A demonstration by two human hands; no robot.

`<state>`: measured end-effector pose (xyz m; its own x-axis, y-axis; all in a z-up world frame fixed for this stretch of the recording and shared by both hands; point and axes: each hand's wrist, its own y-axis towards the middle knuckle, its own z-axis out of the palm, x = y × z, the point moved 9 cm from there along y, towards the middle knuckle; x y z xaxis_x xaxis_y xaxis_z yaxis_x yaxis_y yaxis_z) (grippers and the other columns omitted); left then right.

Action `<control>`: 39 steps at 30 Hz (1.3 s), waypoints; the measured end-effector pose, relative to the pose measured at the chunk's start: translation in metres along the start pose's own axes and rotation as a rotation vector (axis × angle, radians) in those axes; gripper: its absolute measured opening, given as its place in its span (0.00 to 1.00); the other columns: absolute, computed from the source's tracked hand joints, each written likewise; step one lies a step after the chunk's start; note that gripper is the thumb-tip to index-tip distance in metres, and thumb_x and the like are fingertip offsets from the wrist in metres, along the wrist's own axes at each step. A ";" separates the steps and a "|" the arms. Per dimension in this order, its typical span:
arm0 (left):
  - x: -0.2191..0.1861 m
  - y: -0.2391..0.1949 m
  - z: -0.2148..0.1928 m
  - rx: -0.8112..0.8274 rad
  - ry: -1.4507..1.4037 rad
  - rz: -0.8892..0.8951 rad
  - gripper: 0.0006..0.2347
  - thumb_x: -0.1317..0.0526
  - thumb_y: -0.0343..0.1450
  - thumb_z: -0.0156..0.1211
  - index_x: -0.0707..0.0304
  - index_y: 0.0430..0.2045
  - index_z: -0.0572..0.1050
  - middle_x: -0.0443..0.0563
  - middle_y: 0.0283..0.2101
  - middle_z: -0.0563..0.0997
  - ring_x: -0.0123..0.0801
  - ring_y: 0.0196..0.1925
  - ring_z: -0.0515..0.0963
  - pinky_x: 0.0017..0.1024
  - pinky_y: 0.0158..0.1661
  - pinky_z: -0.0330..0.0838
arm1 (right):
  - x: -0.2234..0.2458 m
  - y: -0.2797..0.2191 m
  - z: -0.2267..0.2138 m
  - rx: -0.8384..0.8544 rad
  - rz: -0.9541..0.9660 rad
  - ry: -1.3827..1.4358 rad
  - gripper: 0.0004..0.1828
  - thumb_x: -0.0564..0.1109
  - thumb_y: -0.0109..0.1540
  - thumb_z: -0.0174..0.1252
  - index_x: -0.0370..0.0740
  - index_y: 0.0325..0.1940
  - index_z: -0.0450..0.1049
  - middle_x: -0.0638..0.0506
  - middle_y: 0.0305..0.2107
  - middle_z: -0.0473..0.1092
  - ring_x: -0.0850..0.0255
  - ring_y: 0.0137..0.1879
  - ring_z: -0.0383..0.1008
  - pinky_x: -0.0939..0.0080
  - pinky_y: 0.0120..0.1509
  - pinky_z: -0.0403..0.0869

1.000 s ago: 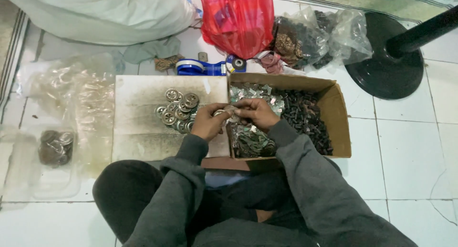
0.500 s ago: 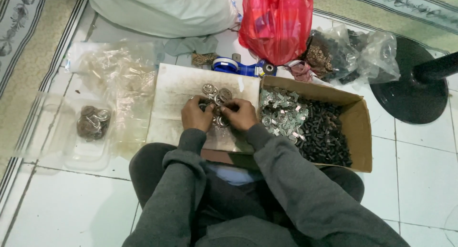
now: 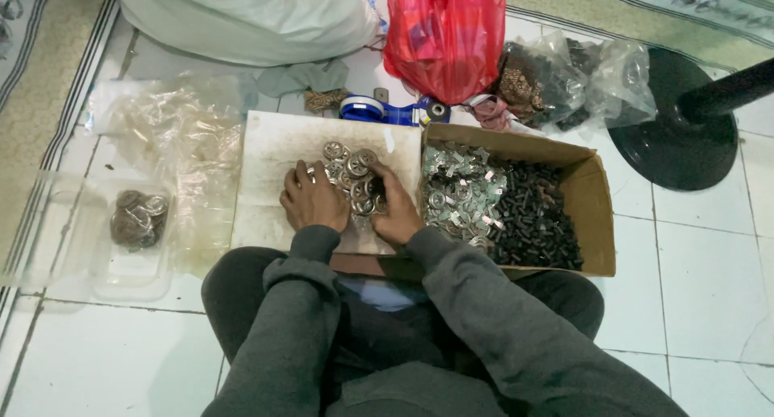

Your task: The person sorts metal components by hand, picking them up from a box and placing them onto a piece of cardboard on the floor.

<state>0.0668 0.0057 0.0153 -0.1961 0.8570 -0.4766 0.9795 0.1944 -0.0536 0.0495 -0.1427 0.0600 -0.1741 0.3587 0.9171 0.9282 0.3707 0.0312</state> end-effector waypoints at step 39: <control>-0.194 -0.059 0.244 0.021 0.544 0.556 0.09 0.67 0.76 0.50 0.72 0.29 0.76 0.71 0.35 0.76 0.51 0.34 0.77 0.38 0.32 0.66 | -0.331 -0.074 -0.208 -0.497 0.477 0.678 0.13 0.33 0.58 0.60 0.34 0.46 0.70 0.48 0.35 0.68 0.51 0.43 0.74 0.45 0.45 0.75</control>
<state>0.0587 -0.2879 -0.1031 0.3347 0.9405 0.0591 0.9401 -0.3376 0.0477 0.1064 -0.4670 -0.1637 0.3389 -0.2514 0.9066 0.9125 -0.1467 -0.3818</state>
